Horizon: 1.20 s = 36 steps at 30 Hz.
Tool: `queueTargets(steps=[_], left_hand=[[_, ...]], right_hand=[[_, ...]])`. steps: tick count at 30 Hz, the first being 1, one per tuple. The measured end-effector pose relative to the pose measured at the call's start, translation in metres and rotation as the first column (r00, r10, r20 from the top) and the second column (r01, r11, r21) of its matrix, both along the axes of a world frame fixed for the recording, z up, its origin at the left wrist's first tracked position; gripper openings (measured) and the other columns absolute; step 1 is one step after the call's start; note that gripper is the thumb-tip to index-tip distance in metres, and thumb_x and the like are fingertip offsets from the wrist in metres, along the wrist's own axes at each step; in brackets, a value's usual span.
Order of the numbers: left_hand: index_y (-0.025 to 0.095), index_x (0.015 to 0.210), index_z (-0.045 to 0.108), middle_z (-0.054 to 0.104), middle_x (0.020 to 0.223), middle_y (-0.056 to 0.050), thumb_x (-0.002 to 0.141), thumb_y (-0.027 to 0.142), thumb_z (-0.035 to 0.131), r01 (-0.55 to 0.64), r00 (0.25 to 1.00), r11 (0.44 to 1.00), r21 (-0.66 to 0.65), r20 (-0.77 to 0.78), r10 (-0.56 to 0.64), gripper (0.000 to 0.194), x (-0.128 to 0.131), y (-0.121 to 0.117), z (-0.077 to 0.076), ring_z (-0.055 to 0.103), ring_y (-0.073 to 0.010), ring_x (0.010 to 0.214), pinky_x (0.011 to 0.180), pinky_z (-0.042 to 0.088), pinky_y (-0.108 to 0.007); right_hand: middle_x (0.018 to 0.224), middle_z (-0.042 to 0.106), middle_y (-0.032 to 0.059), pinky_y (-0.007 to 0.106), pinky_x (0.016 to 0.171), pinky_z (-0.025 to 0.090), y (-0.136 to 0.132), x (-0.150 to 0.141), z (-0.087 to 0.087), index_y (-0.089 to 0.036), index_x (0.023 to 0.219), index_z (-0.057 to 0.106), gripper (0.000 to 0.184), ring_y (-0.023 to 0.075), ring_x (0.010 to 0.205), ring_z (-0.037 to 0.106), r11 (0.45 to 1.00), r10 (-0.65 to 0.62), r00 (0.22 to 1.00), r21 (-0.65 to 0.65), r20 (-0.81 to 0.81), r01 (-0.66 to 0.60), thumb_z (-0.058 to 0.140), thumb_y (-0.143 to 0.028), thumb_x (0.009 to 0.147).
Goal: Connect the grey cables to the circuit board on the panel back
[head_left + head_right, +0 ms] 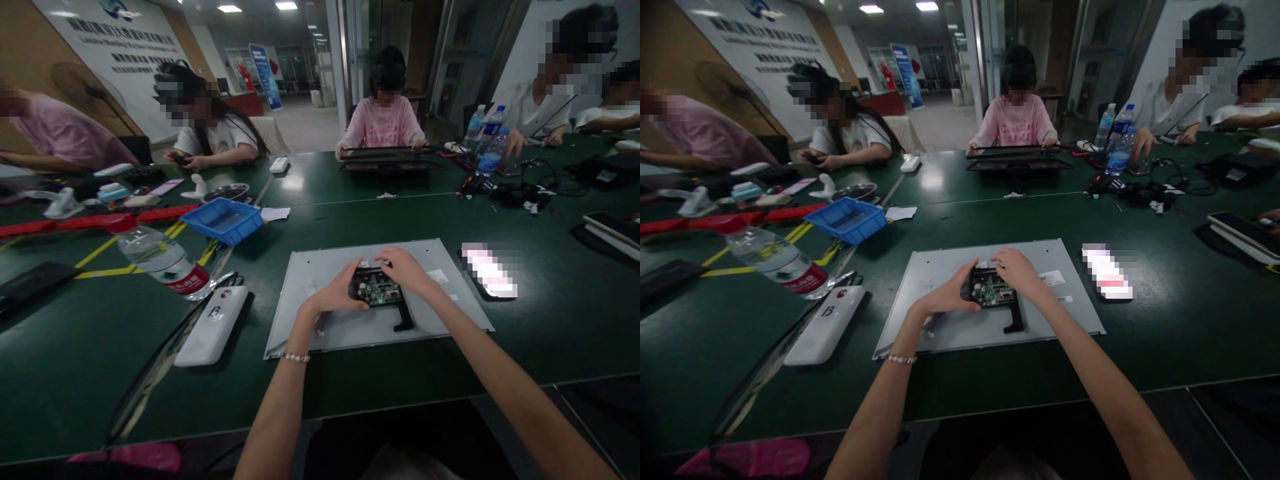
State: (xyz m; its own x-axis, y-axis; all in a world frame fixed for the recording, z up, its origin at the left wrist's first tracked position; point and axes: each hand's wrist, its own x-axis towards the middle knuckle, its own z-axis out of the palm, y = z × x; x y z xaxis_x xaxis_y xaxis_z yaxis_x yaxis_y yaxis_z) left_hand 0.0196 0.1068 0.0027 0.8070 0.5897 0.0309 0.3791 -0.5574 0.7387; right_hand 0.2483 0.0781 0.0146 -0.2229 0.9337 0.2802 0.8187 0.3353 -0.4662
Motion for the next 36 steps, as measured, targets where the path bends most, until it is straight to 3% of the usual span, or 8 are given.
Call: queueTargets(steps=[4, 6, 10, 15, 23, 32, 36], left_hand=[[0.020, 0.149, 0.004, 0.013, 0.153, -0.014, 0.064, 0.043, 0.075, -0.006, 1.000, 1.000, -0.020, -0.009, 0.006, 0.112, -0.001, -0.001, 0.002, 0.015, -0.0349, 0.140, 0.115, 0.014, -0.051], [0.020, 0.149, 0.004, 0.012, 0.154, -0.014, 0.064, 0.043, 0.075, -0.007, 1.000, 1.000, -0.027, -0.017, 0.007, 0.113, -0.001, -0.002, 0.004, 0.016, -0.0344, 0.140, 0.115, 0.014, -0.050], [0.020, 0.149, 0.003, 0.011, 0.154, -0.015, 0.065, 0.044, 0.075, -0.009, 0.999, 0.999, -0.033, -0.039, 0.008, 0.113, 0.000, -0.002, 0.006, 0.015, -0.0340, 0.140, 0.115, 0.014, -0.050], [0.021, 0.149, 0.003, 0.012, 0.153, -0.015, 0.065, 0.043, 0.074, -0.016, 0.999, 0.999, -0.030, -0.037, 0.015, 0.112, 0.000, -0.002, 0.006, 0.016, -0.0350, 0.140, 0.114, 0.015, -0.053], [0.022, 0.148, 0.006, 0.014, 0.152, -0.015, 0.066, 0.042, 0.073, 0.004, 1.000, 1.000, 0.007, -0.019, -0.004, 0.109, 0.000, -0.003, 0.006, 0.018, -0.0375, 0.139, 0.114, 0.016, -0.055], [0.021, 0.149, 0.004, 0.010, 0.154, -0.012, 0.067, 0.041, 0.073, 0.014, 0.999, 1.000, 0.023, -0.032, -0.013, 0.109, 0.001, -0.005, 0.006, 0.013, -0.0335, 0.141, 0.116, 0.014, -0.050], [0.024, 0.149, 0.004, 0.005, 0.155, -0.011, 0.066, 0.045, 0.074, -0.007, 0.999, 0.998, 0.056, -0.048, 0.009, 0.111, 0.002, -0.008, 0.011, 0.009, -0.0362, 0.141, 0.115, 0.014, -0.054]], right_hand=[[0.107, 0.066, 0.0092, 0.031, 0.085, 0.045, -0.022, 0.057, -0.004, -0.016, 0.105, 0.068, 0.028, 0.0187, 0.090, 0.062, 0.983, -0.128, 0.992, -0.130, 0.000, 0.127, 0.051, -0.016, 0.082], [0.109, 0.065, 0.0102, 0.032, 0.084, 0.046, -0.033, 0.085, -0.010, -0.016, 0.109, 0.067, 0.031, 0.0205, 0.094, 0.061, 0.964, -0.183, 0.983, -0.192, 0.021, 0.184, 0.054, -0.021, 0.081], [0.112, 0.064, 0.0098, 0.033, 0.082, 0.048, -0.048, 0.115, -0.022, -0.018, 0.109, 0.067, 0.035, 0.0207, 0.093, 0.062, 0.938, -0.187, 0.982, -0.299, -0.019, 0.173, 0.060, -0.023, 0.074], [0.102, 0.066, 0.0090, 0.034, 0.079, 0.049, -0.050, 0.114, -0.031, -0.019, 0.099, 0.071, 0.030, 0.0200, 0.086, 0.063, 0.940, -0.184, 0.976, -0.311, -0.119, 0.139, 0.060, -0.018, 0.071], [0.086, 0.067, 0.0046, 0.030, 0.064, 0.048, -0.061, 0.113, -0.036, -0.023, 0.092, 0.072, 0.021, 0.0175, 0.071, 0.062, 0.931, -0.304, 0.943, -0.251, -0.137, 0.263, 0.060, -0.030, 0.076], [0.101, 0.064, 0.0075, 0.031, 0.071, 0.048, -0.065, 0.117, -0.036, -0.020, 0.084, 0.071, 0.016, 0.0165, 0.074, 0.062, 0.929, -0.313, 0.942, -0.245, -0.122, 0.277, 0.060, -0.029, 0.078], [0.091, 0.069, 0.0056, 0.032, 0.070, 0.049, -0.068, 0.114, -0.030, -0.021, 0.085, 0.071, 0.015, 0.0186, 0.075, 0.064, 0.914, -0.357, 0.921, -0.263, -0.154, 0.310, 0.060, -0.028, 0.077]])
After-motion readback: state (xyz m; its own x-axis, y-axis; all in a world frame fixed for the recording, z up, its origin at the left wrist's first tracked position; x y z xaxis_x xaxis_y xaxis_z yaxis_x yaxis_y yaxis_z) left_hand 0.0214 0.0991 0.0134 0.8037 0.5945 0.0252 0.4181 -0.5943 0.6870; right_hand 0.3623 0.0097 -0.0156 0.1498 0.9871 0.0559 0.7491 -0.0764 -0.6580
